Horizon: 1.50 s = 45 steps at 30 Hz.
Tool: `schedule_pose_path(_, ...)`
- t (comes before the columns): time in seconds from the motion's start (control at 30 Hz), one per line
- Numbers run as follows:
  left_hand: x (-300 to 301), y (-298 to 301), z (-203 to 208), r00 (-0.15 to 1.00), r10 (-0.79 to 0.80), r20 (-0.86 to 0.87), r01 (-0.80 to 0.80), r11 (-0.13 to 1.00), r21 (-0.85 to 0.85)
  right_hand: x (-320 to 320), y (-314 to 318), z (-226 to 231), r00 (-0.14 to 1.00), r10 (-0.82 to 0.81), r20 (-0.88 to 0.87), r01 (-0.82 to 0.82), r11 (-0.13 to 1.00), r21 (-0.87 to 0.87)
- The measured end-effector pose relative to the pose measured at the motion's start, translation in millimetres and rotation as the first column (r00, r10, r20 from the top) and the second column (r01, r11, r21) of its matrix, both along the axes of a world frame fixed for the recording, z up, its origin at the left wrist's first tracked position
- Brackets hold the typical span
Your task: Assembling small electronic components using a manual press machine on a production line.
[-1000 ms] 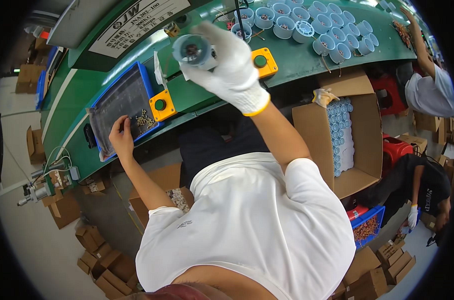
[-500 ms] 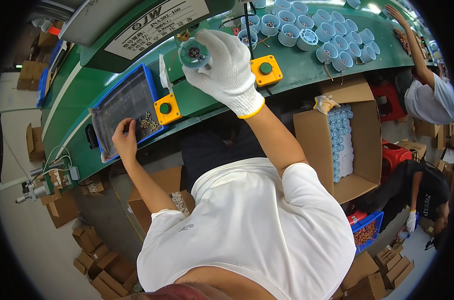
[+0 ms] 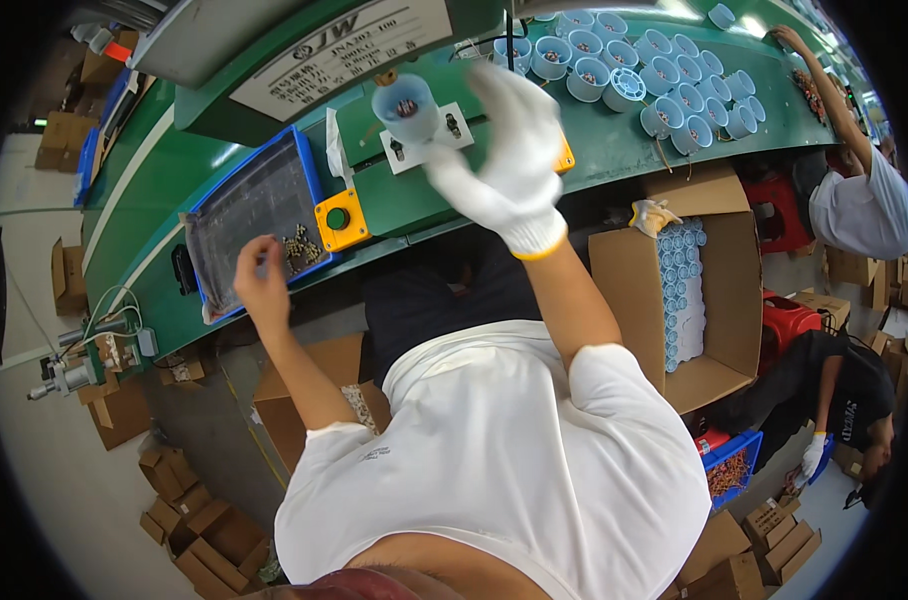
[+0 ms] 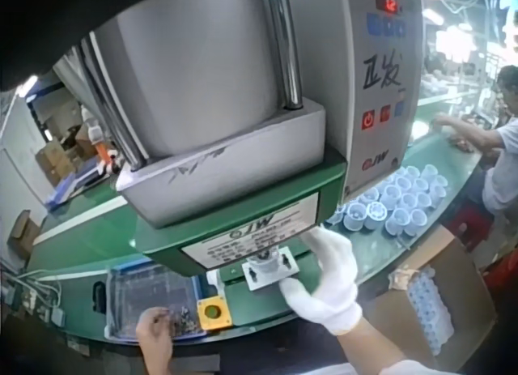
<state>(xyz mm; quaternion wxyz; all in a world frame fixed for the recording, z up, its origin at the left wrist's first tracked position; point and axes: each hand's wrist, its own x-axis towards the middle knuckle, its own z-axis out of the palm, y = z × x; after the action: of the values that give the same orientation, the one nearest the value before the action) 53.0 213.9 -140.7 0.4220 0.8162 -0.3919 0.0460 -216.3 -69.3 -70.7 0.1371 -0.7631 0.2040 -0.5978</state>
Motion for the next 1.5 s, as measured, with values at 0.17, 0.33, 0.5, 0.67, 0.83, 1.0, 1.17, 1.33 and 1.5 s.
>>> schedule_pose_path(0.17, -78.2, -49.7, 3.8, 0.925, -0.306, 0.226, 0.326, 0.944, -0.057, -68.7, -26.9, -83.5, 0.986, -0.109, -0.126, 0.093, 0.988, -0.127)
schedule_pose_path(0.33, -71.4, -54.4, -7.7, 0.898, -0.239, 0.370, 0.248, 0.969, 0.023, -58.3, -46.7, -59.4, 0.983, -0.069, -0.168, 0.038, 0.983, -0.179)
schedule_pose_path(0.5, -60.4, -71.4, 14.0, 0.922, -0.292, 0.254, 0.300, 0.954, 0.009, -64.4, -47.3, -110.7, 0.967, 0.093, 0.238, -0.157, 0.951, 0.266)
schedule_pose_path(0.67, -66.7, -107.0, 27.8, 0.936, -0.297, 0.189, 0.321, 0.940, -0.112, -64.4, -50.9, -100.3, 0.982, 0.023, 0.190, -0.092, 0.926, 0.365)
schedule_pose_path(0.83, -73.0, -126.2, 18.5, 0.932, -0.347, 0.105, 0.357, 0.928, -0.101, -65.4, -54.0, -94.8, 0.994, 0.053, 0.091, -0.076, 0.961, 0.265)
schedule_pose_path(1.0, -68.9, -123.2, 19.5, 0.938, -0.346, 0.000, 0.345, 0.933, -0.100, -68.0, -54.7, -96.2, 0.993, 0.078, 0.085, -0.100, 0.950, 0.295)
schedule_pose_path(1.17, -67.3, -123.8, 14.9, 0.945, -0.326, 0.020, 0.327, 0.940, -0.094, -68.1, -55.2, -98.2, 0.993, 0.068, 0.101, -0.094, 0.958, 0.271)
schedule_pose_path(1.33, -67.7, -122.2, 14.7, 0.955, -0.296, 0.014, 0.296, 0.947, -0.123, -65.8, -53.4, -101.4, 0.981, 0.097, 0.171, -0.147, 0.938, 0.314)
schedule_pose_path(1.5, -67.7, -117.3, 18.5, 0.953, -0.296, 0.057, 0.301, 0.947, -0.115, -60.7, -51.5, -104.1, 0.979, 0.099, 0.176, -0.154, 0.931, 0.330)
